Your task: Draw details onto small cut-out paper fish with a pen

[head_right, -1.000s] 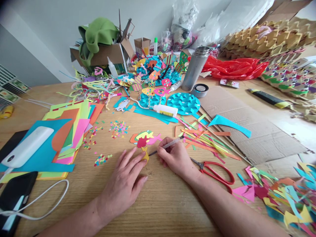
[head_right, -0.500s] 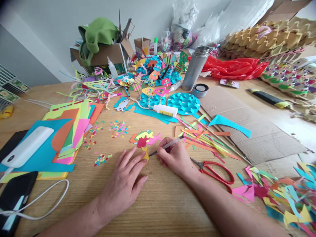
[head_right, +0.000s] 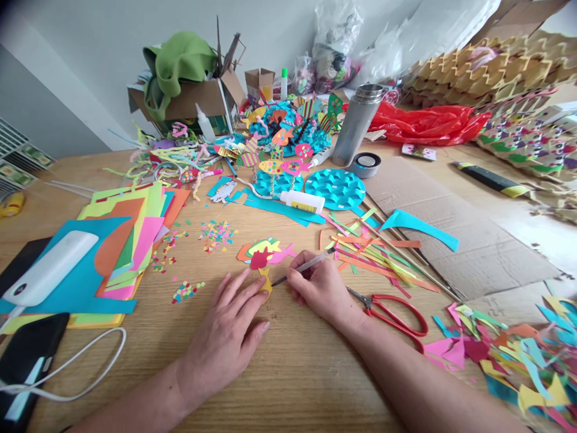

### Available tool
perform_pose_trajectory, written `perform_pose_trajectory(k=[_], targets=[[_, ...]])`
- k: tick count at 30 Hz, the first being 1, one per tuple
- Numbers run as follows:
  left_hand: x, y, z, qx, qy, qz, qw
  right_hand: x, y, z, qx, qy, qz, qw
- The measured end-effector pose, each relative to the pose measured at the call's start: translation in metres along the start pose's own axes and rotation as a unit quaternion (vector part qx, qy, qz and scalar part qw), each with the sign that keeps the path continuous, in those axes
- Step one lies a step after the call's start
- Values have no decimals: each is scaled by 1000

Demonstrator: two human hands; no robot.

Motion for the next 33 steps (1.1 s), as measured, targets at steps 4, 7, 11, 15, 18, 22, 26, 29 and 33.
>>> perform_pose_trajectory(k=[4, 7, 11, 15, 18, 22, 26, 29, 33], targets=[[0, 0, 0, -1, -1, 2, 1000, -1, 0, 0, 4, -2, 0, 1000], [0, 0, 0, -2, 0, 1, 1000, -1, 1, -1, 3, 2, 2, 1000], [0, 0, 0, -2, -1, -1, 1000, 0, 1, -1, 2, -1, -3, 1000], [0, 0, 0, -2, 1, -3, 1000, 1, 0, 0, 4, -3, -3, 1000], [0, 0, 0, 1, 4, -5, 1000, 0, 0, 0, 3, -1, -3, 1000], [0, 0, 0, -1, 1, 0, 1000, 1, 0, 0, 2, -2, -4, 1000], [0, 1, 0, -3, 0, 5, 1000, 2, -1, -1, 8, -9, -2, 1000], [0, 1, 0, 1, 2, 1, 1000, 2, 0, -1, 5, -9, 0, 1000], [0, 1, 0, 2, 2, -4, 1000, 2, 0, -1, 1, -10, -3, 1000]])
Point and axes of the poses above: each hand's wrist, its own z-axis towards the middle knuckle, its own y-axis out of the back of the hand, x = y × z, the point moved 6 cm from there along z, towards the middle knuckle, and after that the axes turned 7 degrees about y, right-handed, at the moved point
